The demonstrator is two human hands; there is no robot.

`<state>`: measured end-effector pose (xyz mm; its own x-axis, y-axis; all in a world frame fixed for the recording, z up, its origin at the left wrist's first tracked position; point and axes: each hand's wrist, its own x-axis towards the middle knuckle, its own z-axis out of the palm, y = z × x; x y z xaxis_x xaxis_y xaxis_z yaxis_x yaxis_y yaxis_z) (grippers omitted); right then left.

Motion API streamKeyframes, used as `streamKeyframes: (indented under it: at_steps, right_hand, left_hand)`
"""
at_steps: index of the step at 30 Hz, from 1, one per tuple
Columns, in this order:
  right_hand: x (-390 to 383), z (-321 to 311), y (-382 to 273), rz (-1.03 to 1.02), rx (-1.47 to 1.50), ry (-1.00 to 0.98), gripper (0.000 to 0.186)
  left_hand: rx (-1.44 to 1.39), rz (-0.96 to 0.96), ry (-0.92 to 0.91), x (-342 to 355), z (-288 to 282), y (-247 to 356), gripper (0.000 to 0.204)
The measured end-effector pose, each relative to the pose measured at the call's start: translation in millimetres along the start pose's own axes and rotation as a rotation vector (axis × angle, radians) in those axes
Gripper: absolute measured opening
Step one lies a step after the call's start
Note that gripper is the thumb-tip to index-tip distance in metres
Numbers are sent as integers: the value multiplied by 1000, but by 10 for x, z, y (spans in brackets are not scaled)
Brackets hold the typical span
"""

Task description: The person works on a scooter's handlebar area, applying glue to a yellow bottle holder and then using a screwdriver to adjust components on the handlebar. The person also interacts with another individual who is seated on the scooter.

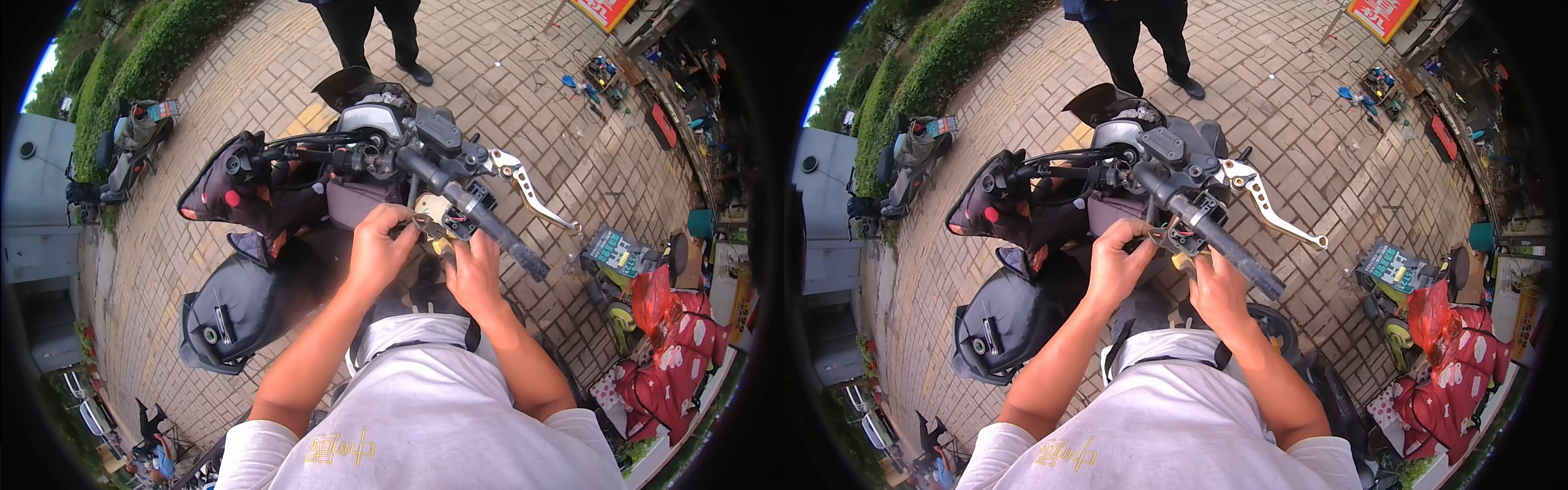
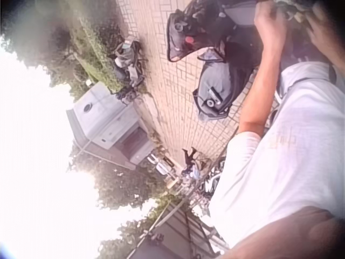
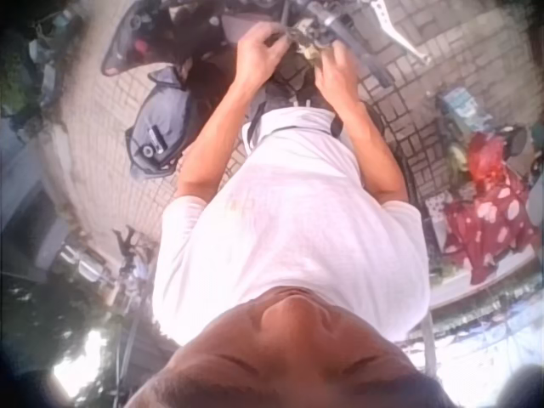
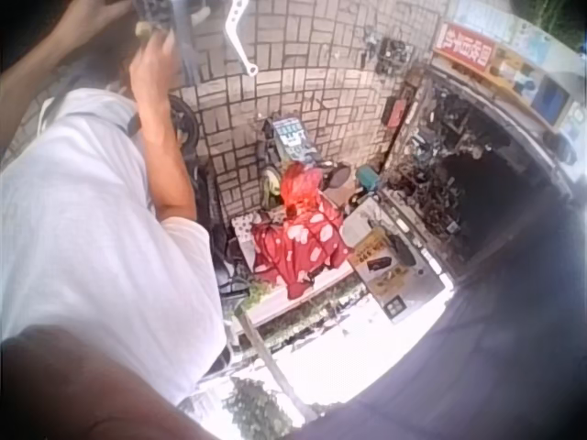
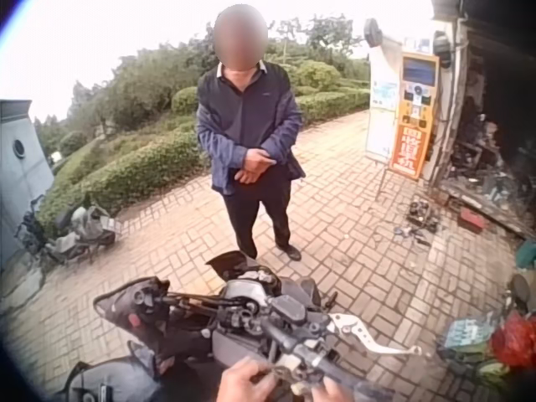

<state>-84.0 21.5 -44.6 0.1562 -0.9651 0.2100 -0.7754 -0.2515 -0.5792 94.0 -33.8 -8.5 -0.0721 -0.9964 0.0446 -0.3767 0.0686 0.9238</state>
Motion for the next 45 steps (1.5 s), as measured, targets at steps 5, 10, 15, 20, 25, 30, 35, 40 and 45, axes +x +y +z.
streamKeyframes:
  at_steps: [5,10,15,20,25,30,35,40,45]
  right_hand:
    - [5,-31,3,39,-37,-50,43]
    - [35,-118,-22,34,-107,-64,35]
    - [65,-169,-13,51,-27,-62,30]
    - [211,-324,78,231,463,-412,28]
    - [370,-369,173,462,955,-652,24]
    - [434,-263,313,607,1420,-834,25]
    - [185,17,282,753,2217,-769,24]
    - [-89,-83,39,281,783,-257,23]
    - [-221,-36,-48,90,318,-55,29]
  left_hand:
    - [-62,-59,-16,-10,-7,-13,13]
    - [-24,-6,-26,-19,16,-16,12]
    - [16,36,-58,23,-18,32,11]
    - [56,-16,-227,184,-226,107,10]
    - [78,-57,-404,351,-385,42,12]
    - [16,-222,-504,465,-465,54,13]
    - [-193,-278,-545,432,-456,-37,14]
    - [-242,-202,-466,321,-363,-37,15]
    - [-287,-181,-354,223,-225,-94,12]
